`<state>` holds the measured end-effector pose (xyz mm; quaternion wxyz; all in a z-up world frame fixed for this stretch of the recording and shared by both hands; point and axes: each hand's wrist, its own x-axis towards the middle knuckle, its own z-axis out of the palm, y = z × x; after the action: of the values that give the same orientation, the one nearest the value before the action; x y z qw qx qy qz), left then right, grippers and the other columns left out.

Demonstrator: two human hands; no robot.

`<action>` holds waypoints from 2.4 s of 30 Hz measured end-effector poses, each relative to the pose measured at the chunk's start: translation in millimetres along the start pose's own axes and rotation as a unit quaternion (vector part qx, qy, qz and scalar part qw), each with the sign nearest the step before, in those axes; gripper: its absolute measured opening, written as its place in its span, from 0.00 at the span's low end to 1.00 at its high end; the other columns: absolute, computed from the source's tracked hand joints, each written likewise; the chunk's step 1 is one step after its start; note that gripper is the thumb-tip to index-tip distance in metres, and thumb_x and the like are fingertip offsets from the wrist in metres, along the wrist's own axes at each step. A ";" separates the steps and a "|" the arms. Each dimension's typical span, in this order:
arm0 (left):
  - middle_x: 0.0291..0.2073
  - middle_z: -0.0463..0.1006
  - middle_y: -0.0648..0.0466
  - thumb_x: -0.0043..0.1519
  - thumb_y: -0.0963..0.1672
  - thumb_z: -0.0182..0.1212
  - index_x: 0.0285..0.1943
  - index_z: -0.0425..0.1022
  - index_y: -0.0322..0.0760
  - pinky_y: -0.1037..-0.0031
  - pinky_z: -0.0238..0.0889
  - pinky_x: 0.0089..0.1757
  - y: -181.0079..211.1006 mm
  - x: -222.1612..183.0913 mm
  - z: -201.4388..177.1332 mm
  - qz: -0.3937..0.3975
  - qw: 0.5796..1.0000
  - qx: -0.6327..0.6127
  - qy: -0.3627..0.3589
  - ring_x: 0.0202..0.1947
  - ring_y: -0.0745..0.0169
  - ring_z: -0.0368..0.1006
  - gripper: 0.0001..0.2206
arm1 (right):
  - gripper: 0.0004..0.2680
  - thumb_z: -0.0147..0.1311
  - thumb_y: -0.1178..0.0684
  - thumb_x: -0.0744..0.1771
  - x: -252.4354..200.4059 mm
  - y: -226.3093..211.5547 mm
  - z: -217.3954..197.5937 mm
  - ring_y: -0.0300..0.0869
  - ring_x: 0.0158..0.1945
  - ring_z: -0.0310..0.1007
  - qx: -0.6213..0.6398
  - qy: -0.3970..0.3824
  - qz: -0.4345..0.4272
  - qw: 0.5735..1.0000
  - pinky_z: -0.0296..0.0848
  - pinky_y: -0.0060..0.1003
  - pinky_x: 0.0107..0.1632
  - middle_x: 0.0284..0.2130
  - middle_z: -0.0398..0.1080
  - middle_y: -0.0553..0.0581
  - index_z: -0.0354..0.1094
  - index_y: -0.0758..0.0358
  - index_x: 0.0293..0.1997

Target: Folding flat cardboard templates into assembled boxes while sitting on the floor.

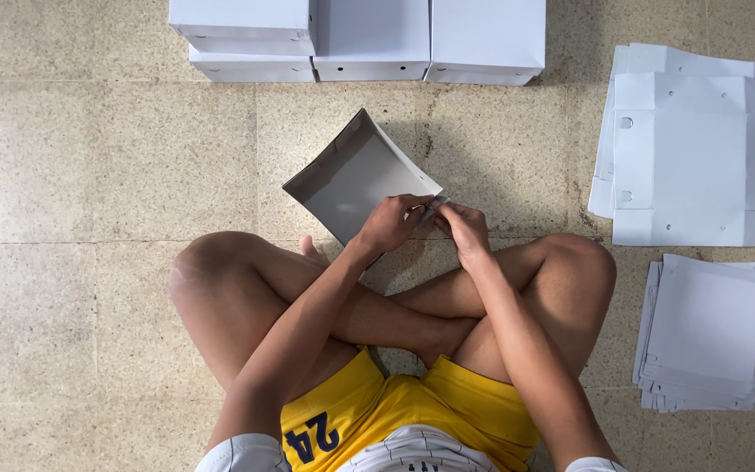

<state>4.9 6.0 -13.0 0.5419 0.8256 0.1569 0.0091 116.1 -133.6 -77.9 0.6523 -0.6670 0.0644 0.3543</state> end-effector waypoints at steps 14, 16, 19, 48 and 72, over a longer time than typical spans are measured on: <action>0.50 0.79 0.34 0.66 0.38 0.47 0.62 0.73 0.27 0.40 0.71 0.47 16.8 -5.2 -7.3 0.000 1.000 -0.013 0.004 0.50 0.27 0.75 0.16 | 0.06 0.66 0.55 0.61 -3.9 -7.4 2.1 0.40 0.32 0.73 0.028 -0.005 0.032 0.999 0.77 0.34 0.46 0.25 0.70 0.56 0.77 0.67 0.34; 0.50 0.79 0.34 0.66 0.38 0.47 0.63 0.72 0.28 0.41 0.71 0.47 11.1 -2.8 -5.9 0.001 1.000 -0.012 0.000 0.51 0.28 0.75 0.17 | 0.06 0.66 0.55 0.61 -0.6 -3.7 1.5 0.40 0.32 0.72 0.027 -0.003 0.031 0.999 0.77 0.34 0.46 0.25 0.70 0.56 0.77 0.67 0.34; 0.50 0.79 0.34 0.66 0.38 0.46 0.64 0.71 0.29 0.40 0.71 0.48 9.1 -2.9 -3.7 0.005 1.000 -0.013 -0.001 0.51 0.27 0.75 0.18 | 0.06 0.66 0.55 0.61 0.0 -2.4 1.8 0.39 0.31 0.72 0.024 -0.001 0.030 0.999 0.77 0.32 0.45 0.24 0.70 0.55 0.77 0.66 0.33; 0.52 0.73 0.32 0.68 0.40 0.48 0.69 0.66 0.31 0.44 0.70 0.47 4.3 -0.3 2.2 -0.025 0.999 0.000 -0.036 0.54 0.28 0.71 0.19 | 0.06 0.62 0.53 0.63 -20.9 -11.5 3.0 0.46 0.52 0.74 -0.185 -0.007 -0.180 0.966 0.68 0.42 0.58 0.47 0.77 0.58 0.80 0.56 0.40; 0.51 0.77 0.33 0.68 0.37 0.42 0.65 0.68 0.28 0.51 0.72 0.33 -35.4 1.9 16.0 -0.004 0.999 0.018 -0.049 0.38 0.38 0.79 0.17 | 0.11 0.55 0.61 0.68 -36.0 -6.8 6.1 0.52 0.46 0.77 -0.264 -0.026 -0.370 0.891 0.77 0.41 0.46 0.44 0.71 0.64 0.71 0.58 0.57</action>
<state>0.9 5.1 -51.7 0.5344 0.8338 0.1337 -0.0367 90.8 -140.7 -51.7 0.5378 -0.7806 -0.2994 0.1085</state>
